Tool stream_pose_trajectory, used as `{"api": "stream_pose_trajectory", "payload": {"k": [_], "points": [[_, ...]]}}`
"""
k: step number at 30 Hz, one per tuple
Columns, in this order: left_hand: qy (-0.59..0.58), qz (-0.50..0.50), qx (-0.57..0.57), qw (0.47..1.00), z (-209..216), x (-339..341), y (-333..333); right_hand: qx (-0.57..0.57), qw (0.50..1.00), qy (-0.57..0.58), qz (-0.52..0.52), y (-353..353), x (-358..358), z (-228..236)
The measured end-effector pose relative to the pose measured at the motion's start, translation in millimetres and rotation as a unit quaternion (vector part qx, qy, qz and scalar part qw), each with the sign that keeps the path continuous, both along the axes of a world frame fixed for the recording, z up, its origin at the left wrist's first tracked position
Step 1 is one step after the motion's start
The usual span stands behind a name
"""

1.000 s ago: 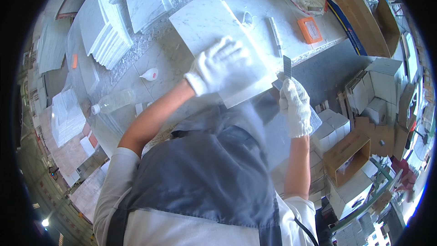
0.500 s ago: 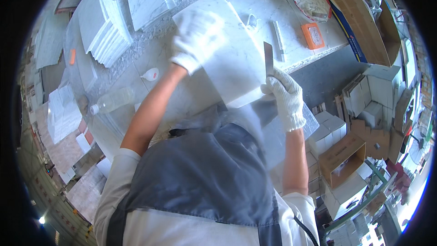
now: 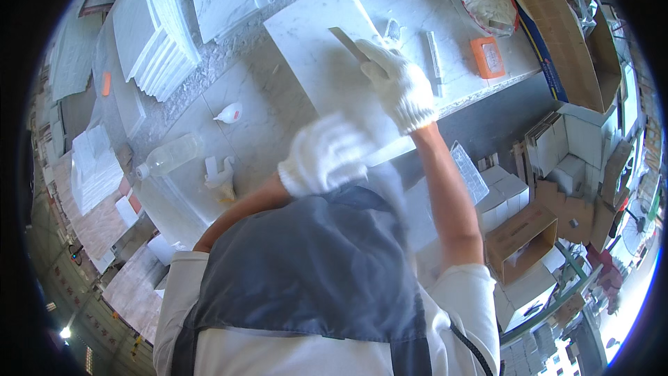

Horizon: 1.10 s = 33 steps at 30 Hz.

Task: The person scrapes the surface of white rectangular tiles with a metal scraper, repeatedly applying liquid from a small bottle and wiping the surface. The person handles multiple tiles one at a time, scraping and wiping each before moving to the next.

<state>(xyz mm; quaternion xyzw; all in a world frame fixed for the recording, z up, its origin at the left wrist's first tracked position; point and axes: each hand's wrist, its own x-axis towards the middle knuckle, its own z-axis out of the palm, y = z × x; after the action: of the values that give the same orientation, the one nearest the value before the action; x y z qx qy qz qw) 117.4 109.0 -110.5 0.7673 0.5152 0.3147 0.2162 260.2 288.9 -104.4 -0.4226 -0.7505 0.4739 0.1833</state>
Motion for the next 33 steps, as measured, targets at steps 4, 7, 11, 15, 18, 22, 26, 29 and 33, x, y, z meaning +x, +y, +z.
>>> {"api": "stream_pose_trajectory", "payload": {"k": [4,7,11,15,18,22,26,29,33], "points": [[0.076,0.04,0.04,0.996,12,-22,19,0.138,0.986,-0.024,0.09,15,-13,-6],[0.089,0.052,0.053,0.993,5,-20,22,0.164,0.979,-0.051,0.109,24,-16,-11],[0.078,0.067,0.069,0.992,-5,-16,16,0.193,0.971,-0.008,0.143,31,-19,-18],[0.071,0.063,0.069,0.993,-6,-18,17,0.263,0.948,-0.041,0.174,37,-20,-19],[0.067,0.065,0.069,0.993,-4,-17,19,0.259,0.947,-0.049,0.182,45,-25,-18],[0.07,0.064,0.056,0.994,-3,-16,17,0.164,0.973,0.015,0.163,46,-30,-19],[0.081,0.06,0.051,0.994,-5,-17,18,0.226,0.953,-0.061,0.192,40,-24,-20],[0.072,0.064,0.069,0.993,-5,-17,19,0.245,0.947,-0.058,0.2,39,-23,-18],[0.076,0.074,0.061,0.993,-5,-15,18,0.212,0.953,-0.095,0.196,46,-28,-17]]}}
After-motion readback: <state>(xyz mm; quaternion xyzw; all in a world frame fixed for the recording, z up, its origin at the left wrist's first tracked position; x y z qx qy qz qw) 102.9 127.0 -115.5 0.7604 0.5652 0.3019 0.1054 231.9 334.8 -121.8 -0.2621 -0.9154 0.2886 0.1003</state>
